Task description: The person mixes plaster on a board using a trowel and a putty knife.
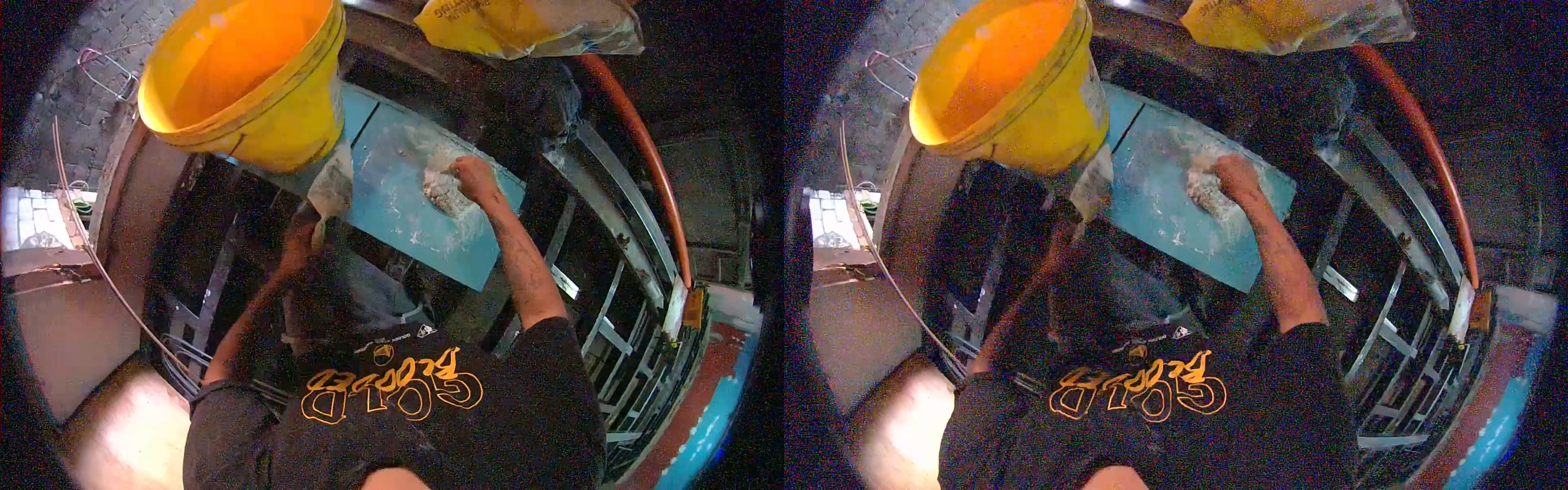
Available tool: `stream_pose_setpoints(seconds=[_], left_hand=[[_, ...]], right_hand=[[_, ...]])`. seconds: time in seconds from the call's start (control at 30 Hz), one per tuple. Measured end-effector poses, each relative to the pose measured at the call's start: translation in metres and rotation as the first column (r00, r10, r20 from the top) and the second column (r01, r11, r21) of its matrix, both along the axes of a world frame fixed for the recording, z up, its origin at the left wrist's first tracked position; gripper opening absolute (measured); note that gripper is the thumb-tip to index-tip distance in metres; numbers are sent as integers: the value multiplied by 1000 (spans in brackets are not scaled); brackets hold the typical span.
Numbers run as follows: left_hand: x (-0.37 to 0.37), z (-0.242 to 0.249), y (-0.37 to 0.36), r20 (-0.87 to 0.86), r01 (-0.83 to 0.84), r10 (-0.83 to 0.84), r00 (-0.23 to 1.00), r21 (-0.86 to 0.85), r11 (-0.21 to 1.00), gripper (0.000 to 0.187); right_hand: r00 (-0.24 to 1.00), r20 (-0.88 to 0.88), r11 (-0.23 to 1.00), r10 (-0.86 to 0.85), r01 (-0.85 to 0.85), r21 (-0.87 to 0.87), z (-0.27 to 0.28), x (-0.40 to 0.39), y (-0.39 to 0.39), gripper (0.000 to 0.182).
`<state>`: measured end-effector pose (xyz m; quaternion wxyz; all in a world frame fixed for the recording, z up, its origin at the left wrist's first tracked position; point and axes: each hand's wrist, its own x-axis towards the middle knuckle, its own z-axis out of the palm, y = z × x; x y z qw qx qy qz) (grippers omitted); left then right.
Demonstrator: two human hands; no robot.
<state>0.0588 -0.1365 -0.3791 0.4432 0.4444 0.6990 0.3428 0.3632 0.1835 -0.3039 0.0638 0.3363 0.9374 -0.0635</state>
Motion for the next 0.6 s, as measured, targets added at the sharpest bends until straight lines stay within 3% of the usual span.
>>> stream_pose_setpoints(seconds=[0.03, 0.1, 0.17, 0.2, 0.23, 0.33, 0.37, 0.47, 0.5, 0.53, 0.6], left_hand=[[5, 8, 2, 125, -34, 44, 991, -83, 996, 43], [14, 38, 7, -358, 115, -22, 933, 239, 964, 40], [25, 74, 14, -329, 98, -11, 944, 248, 964, 39], [32, 86, 18, -61, -7, 13, 998, 99, 995, 38], [39, 94, 19, 203, -70, 85, 975, -78, 994, 38], [60, 108, 31, 28, -71, 73, 997, -70, 995, 38], [66, 114, 36, 20, -72, 74, 997, -88, 994, 38], [80, 111, 50, 228, -55, 81, 970, -119, 991, 37], [85, 87, 50, 301, -39, 49, 952, -38, 998, 37], [88, 82, 52, 369, -30, 12, 929, 44, 999, 37], [104, 92, 49, 195, -7, -12, 981, 99, 995, 38]], right_hand=[[994, -95, 999, -48, 46, -19, 2, 6, 4, 27], [952, -267, 988, -148, 132, -79, 3, 21, 9, 27], [880, -406, 968, -247, 242, -65, 35, 27, 2, 30], [835, -464, 952, -295, 297, -70, 44, 33, -3, 31], [799, -565, 960, -207, 278, 41, 37, 44, 0, 35], [745, -527, 910, -409, 374, -177, 36, 69, 1, 34], [604, -602, 853, -522, 368, -370, 29, 74, -2, 31], [594, -533, 798, -603, 451, -400, 28, 80, -8, 31], [553, -532, 767, -641, 434, -473, 46, 72, -19, 34], [571, -543, 787, -616, 427, -444, 27, 82, -13, 34], [600, -567, 825, -564, 412, -386, -24, 108, 1, 35]])
